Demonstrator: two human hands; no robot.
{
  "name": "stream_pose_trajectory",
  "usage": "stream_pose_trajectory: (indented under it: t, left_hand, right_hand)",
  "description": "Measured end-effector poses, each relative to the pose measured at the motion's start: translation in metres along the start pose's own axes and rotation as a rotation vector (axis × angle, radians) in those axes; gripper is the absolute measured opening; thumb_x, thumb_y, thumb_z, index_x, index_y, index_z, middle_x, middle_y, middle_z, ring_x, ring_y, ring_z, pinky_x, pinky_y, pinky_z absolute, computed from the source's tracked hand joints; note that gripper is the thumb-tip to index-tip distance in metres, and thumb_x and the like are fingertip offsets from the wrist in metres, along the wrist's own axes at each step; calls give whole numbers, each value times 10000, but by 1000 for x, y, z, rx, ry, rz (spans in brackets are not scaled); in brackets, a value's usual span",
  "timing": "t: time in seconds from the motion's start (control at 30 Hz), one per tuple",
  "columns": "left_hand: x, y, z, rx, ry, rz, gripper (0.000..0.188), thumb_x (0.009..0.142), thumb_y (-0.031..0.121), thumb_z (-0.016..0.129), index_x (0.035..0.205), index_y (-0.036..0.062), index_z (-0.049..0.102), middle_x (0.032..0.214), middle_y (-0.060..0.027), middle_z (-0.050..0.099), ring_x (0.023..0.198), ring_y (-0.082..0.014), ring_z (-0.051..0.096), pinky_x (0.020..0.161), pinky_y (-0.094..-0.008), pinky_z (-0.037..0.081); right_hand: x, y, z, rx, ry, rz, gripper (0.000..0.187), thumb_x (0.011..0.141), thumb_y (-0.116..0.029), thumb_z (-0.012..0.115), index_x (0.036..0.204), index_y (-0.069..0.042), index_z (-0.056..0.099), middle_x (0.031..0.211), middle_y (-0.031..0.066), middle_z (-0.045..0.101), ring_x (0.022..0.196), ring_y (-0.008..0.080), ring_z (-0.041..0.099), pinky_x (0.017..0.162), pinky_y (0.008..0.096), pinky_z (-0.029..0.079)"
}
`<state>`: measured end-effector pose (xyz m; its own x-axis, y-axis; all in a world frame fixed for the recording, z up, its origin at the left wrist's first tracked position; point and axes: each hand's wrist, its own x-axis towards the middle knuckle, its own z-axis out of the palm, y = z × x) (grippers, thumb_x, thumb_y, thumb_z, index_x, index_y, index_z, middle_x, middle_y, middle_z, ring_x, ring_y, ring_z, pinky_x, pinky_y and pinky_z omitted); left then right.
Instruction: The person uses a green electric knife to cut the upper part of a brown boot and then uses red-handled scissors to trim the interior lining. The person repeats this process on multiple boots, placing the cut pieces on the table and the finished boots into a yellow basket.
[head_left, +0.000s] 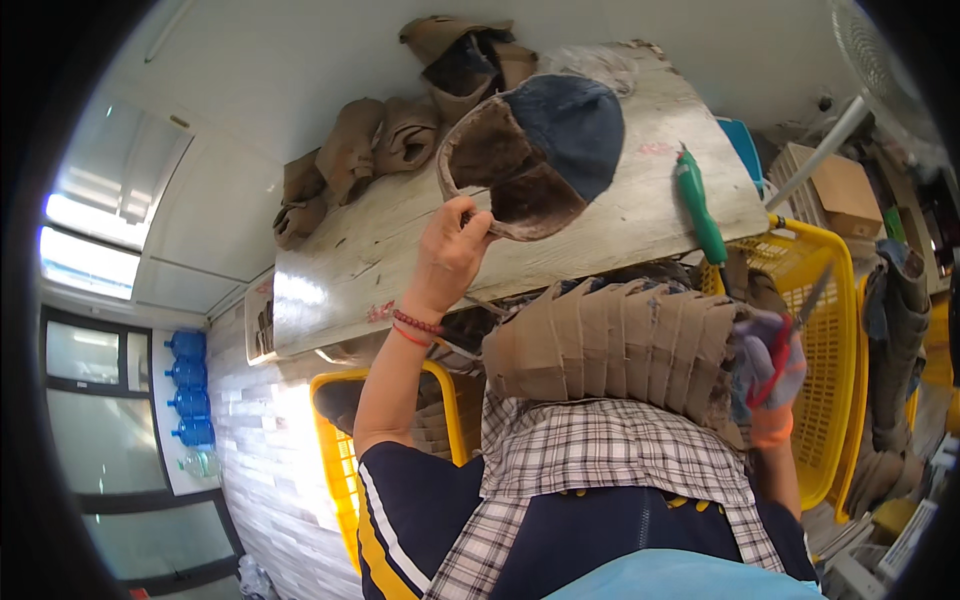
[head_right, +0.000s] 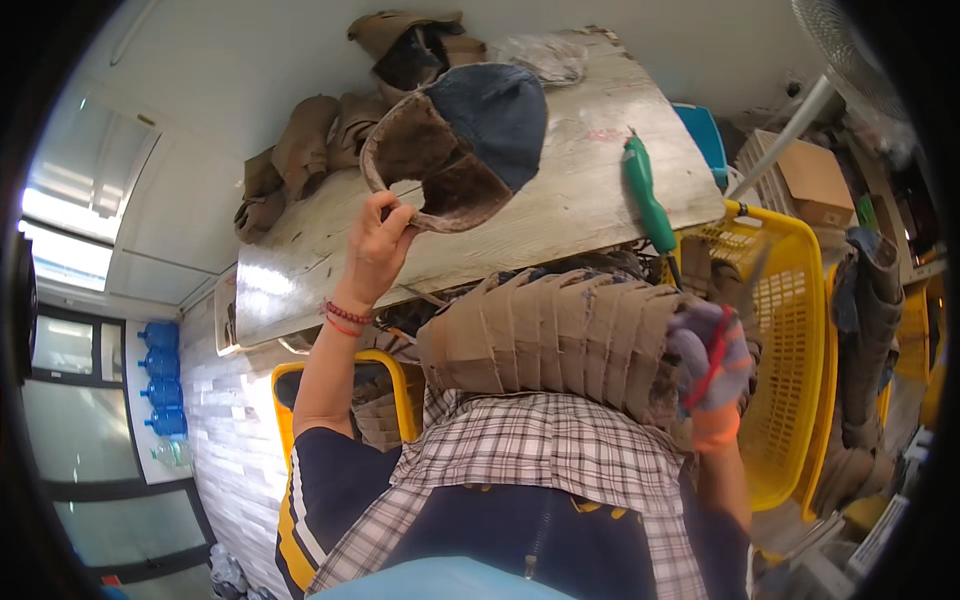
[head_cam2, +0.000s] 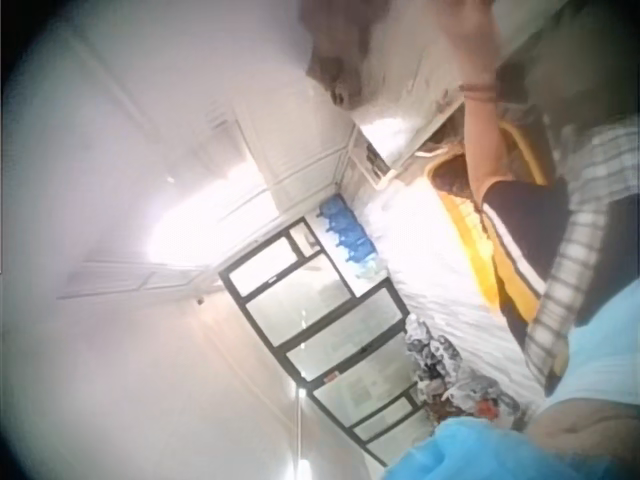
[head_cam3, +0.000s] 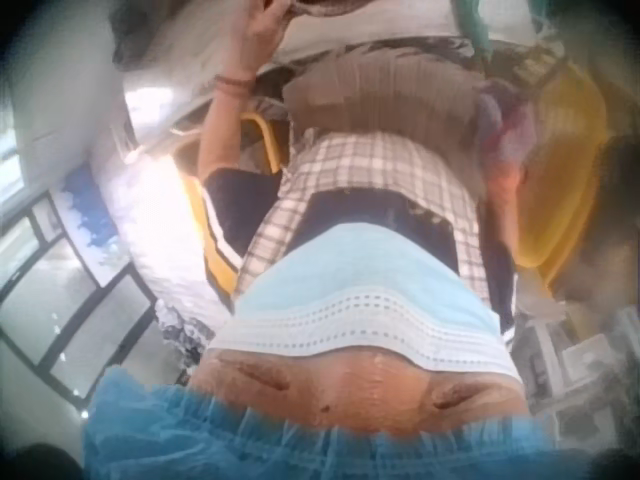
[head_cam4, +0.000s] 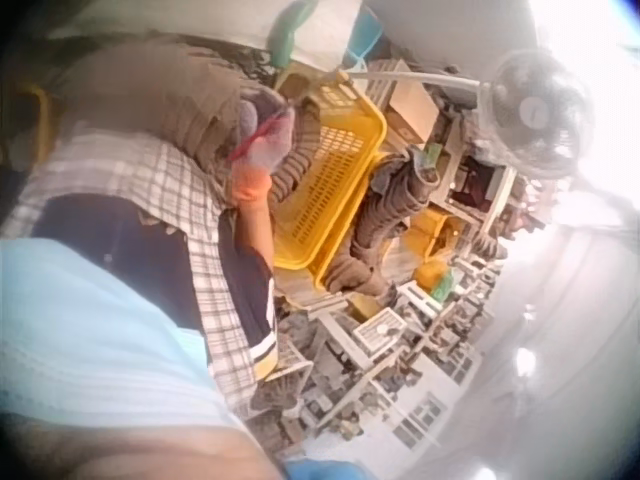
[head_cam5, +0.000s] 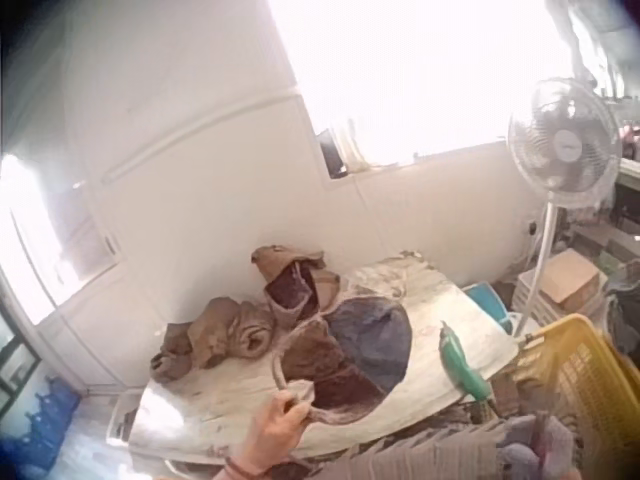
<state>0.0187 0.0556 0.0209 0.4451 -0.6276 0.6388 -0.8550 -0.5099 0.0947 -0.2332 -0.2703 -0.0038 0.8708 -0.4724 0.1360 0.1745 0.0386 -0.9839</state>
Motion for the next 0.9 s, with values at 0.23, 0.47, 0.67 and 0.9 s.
stream_pose_trajectory:
  t: [0.23, 0.47, 0.67, 0.9]
  left_hand:
    - [59, 99, 53, -339, -45, 386, 247, 750, 3, 611, 982, 10, 528, 990, -127, 531, 805, -271, 554, 719, -358, 481]
    - [95, 145, 93, -658, -36, 523, 209, 787, -16, 549, 988, 12, 501, 1049, -145, 543, 914, -309, 571, 776, -368, 494]
    - [91, 140, 93, -821, -16, 333, 353, 731, -103, 664, 1050, 27, 585, 1247, -138, 520, 1093, -282, 583, 899, -350, 505]
    - [11, 83, 83, -676, -321, -174, 130, 787, -24, 642, 901, 11, 591, 959, -131, 624, 890, -296, 610, 774, -336, 478]
  right_hand:
    - [64, 1, 59, -157, -234, -57, 547, 725, -131, 815, 1170, -2, 524, 1001, 63, 638, 918, 113, 589, 822, 256, 490]
    - [64, -5, 39, -260, -137, -31, 522, 701, -152, 833, 1109, -1, 543, 891, 17, 622, 795, 84, 539, 733, 260, 486]
    - [6, -15, -13, -456, 43, -80, 542, 774, -104, 760, 1235, 29, 508, 1070, 94, 644, 967, 148, 607, 847, 265, 486]
    - [-55, 12, -84, -5, 293, 27, 628, 703, -69, 660, 1297, 5, 471, 1178, 130, 599, 1062, 242, 593, 923, 374, 468]
